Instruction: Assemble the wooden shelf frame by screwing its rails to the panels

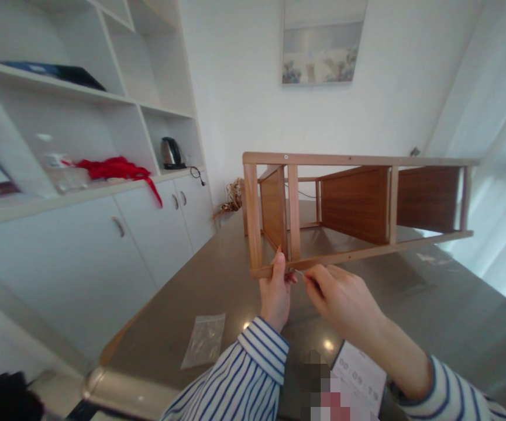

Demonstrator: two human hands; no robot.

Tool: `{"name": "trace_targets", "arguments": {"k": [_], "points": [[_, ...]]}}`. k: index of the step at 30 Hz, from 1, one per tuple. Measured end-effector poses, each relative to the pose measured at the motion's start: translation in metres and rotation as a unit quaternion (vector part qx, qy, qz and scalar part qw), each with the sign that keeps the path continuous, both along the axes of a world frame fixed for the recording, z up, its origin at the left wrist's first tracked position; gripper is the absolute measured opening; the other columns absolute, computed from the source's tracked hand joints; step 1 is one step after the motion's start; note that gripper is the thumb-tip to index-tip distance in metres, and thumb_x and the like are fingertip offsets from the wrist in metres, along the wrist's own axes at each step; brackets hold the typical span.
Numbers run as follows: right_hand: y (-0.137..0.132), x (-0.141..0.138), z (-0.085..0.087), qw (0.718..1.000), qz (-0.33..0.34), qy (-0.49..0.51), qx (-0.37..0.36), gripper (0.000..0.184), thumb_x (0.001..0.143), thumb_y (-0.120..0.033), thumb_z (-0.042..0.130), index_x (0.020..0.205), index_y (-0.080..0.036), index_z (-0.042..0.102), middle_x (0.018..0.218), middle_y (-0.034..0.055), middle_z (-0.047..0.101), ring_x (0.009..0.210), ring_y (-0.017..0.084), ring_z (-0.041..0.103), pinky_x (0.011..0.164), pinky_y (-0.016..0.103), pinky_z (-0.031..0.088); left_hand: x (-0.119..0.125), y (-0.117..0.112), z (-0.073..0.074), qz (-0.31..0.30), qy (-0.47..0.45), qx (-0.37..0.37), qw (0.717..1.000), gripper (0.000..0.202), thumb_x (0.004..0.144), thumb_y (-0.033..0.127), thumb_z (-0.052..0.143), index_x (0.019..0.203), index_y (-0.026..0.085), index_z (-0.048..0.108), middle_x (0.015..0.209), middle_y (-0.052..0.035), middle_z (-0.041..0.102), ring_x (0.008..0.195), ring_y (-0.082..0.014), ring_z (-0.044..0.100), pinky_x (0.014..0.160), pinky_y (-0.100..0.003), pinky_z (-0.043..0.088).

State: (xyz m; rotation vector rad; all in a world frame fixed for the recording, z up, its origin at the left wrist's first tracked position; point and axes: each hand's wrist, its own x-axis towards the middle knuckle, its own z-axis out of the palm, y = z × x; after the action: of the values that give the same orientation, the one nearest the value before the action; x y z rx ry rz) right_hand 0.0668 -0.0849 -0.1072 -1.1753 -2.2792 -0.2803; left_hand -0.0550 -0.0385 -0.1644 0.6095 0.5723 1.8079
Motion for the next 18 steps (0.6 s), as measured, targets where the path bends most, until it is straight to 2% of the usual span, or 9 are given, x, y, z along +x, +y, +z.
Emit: {"name": "trace_targets", "arguments": {"k": [6, 13, 18], "points": [[0.003, -0.005, 0.0, 0.999, 0.004, -0.025, 0.025, 0.022, 0.093, -0.022, 0.04, 0.083, -0.016, 0.059, 0.072, 0.0052, 0.065, 0.067, 0.015, 0.059, 0.058, 0.024, 0.037, 0.0, 0.0, 0.0, 0.002, 0.007, -0.011, 1.0, 0.046, 0.07, 0.043, 0.071, 0.109, 0.017, 0.066, 0.089, -0.0043, 0.066, 0.064, -0.0092, 0.053, 0.055, -0.021, 0.038], [0.002, -0.009, 0.002, 0.999, -0.006, -0.047, 0.021, 0.021, 0.093, -0.02, 0.041, 0.083, -0.016, 0.059, 0.074, 0.0054, 0.065, 0.069, 0.016, 0.06, 0.058, 0.025, 0.036, -0.001, -0.002, 0.0, -0.008, 0.012, 0.01, 1.0, 0.042, 0.074, 0.042, 0.068, 0.108, 0.019, 0.067, 0.091, -0.0037, 0.066, 0.068, -0.0095, 0.054, 0.056, -0.02, 0.04], [-0.001, -0.013, 0.003, 0.995, -0.019, -0.077, 0.056, 0.017, 0.09, -0.017, 0.045, 0.077, -0.017, 0.056, 0.071, 0.0047, 0.064, 0.065, 0.016, 0.058, 0.053, 0.026, 0.032, -0.001, -0.002, -0.001, -0.003, 0.009, 0.012, 1.0, 0.041, 0.072, 0.042, 0.069, 0.106, 0.02, 0.067, 0.092, -0.0051, 0.067, 0.073, -0.0127, 0.059, 0.059, -0.022, 0.044]]}}
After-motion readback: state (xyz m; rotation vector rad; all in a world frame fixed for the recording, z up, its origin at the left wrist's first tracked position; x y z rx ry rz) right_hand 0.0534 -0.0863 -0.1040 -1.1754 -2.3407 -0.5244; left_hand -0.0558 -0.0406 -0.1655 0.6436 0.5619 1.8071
